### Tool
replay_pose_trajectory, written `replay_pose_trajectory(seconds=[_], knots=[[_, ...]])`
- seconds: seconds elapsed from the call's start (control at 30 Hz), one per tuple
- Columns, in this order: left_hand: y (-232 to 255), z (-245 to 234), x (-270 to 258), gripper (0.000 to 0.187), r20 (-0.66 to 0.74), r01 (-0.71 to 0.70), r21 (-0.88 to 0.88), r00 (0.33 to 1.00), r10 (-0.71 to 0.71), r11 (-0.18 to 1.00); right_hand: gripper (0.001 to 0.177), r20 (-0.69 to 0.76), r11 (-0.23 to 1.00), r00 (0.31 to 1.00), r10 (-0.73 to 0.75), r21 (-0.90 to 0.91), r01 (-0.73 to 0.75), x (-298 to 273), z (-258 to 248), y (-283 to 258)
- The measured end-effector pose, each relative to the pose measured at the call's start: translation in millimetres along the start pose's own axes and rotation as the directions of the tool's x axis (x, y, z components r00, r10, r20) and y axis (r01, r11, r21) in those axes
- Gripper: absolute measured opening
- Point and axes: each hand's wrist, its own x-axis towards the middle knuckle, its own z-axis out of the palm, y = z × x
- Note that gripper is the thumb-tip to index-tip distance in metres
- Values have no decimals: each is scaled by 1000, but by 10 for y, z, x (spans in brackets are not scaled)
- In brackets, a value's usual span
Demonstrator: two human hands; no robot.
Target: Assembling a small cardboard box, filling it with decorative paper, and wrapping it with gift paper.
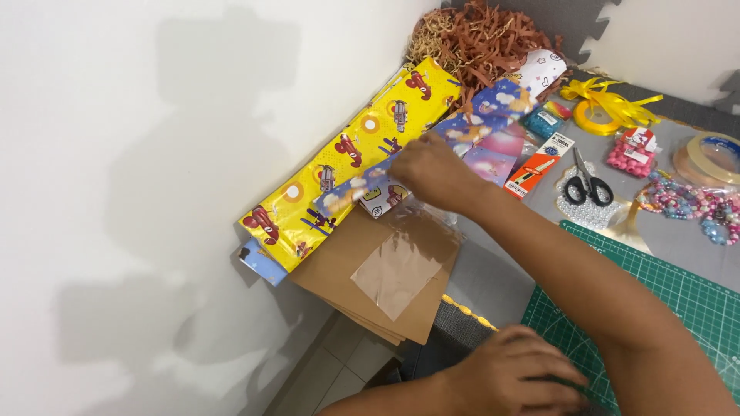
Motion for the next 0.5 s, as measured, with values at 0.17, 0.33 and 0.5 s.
replay_pose_trajectory(seconds=[0.17,0.33,0.5], knots=[[21,-368,57,10,-313,-10,253,945,91,968,17,-162,956,984,72,-269,-114,134,-145,131],[185,-753,224,6,-436,96,282,899,38,955,17,-336,957,928,161,-177,-230,208,-715,104],[35,-1251,307,14,-461,300,333,879,-123,894,6,-526,975,843,113,-104,-195,-20,-1427,141]])
